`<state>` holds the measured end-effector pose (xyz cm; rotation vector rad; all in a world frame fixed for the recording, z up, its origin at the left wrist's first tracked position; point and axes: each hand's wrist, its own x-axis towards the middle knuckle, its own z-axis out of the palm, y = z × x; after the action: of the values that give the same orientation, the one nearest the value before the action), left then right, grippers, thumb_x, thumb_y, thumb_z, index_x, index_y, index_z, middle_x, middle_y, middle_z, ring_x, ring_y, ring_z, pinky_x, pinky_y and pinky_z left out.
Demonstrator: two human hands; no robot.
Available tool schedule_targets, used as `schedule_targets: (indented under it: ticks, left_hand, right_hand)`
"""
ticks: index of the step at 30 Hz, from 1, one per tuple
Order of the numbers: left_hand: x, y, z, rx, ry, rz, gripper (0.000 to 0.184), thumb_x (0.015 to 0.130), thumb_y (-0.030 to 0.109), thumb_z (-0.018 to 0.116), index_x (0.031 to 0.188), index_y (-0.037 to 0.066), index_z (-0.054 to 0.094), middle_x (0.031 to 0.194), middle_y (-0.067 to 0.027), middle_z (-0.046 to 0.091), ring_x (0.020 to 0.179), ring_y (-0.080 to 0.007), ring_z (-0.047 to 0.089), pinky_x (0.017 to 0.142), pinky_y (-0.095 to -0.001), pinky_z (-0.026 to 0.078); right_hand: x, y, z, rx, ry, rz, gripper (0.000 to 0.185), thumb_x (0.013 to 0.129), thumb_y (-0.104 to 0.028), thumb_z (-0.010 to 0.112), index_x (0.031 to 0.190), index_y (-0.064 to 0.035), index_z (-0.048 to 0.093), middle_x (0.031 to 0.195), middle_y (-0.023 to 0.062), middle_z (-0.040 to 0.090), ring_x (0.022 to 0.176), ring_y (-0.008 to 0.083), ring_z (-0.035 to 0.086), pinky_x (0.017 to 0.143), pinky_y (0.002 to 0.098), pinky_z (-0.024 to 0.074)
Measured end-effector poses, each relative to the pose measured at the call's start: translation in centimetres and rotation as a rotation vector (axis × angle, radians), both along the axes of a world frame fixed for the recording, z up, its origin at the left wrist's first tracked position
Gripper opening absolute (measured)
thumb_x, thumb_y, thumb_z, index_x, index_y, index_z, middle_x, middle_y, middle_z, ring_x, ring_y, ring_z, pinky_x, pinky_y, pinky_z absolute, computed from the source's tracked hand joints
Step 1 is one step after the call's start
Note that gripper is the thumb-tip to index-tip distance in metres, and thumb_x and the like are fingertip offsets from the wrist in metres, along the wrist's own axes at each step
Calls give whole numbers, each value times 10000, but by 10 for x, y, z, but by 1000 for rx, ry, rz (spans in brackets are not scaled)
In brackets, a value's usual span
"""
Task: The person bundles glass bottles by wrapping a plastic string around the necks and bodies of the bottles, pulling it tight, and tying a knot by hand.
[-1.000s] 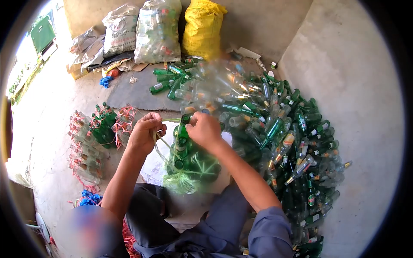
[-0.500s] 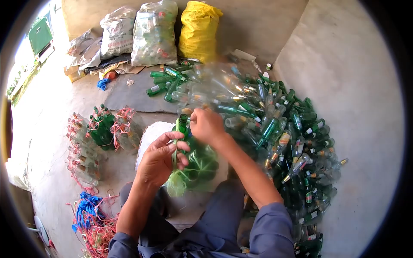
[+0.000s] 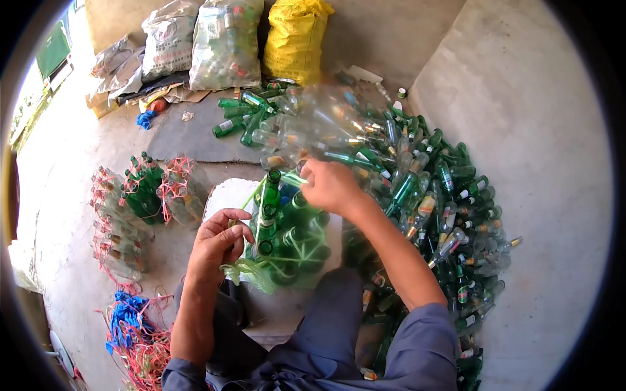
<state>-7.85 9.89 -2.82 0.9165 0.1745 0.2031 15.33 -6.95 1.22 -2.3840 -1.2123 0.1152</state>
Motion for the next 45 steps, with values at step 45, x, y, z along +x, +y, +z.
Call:
schedule_targets:
  ticks: [45]
  left_hand:
    - [42, 1, -34, -83, 112, 494, 73, 878, 7, 543, 916, 16, 604, 629, -13, 518, 527, -86, 426, 503, -224, 319]
  right_hand:
    - [-93, -5, -23, -260, -677, 283, 250, 796, -140, 632, 978, 31, 623, 1116, 211, 675, 567, 253, 664, 499, 363, 530]
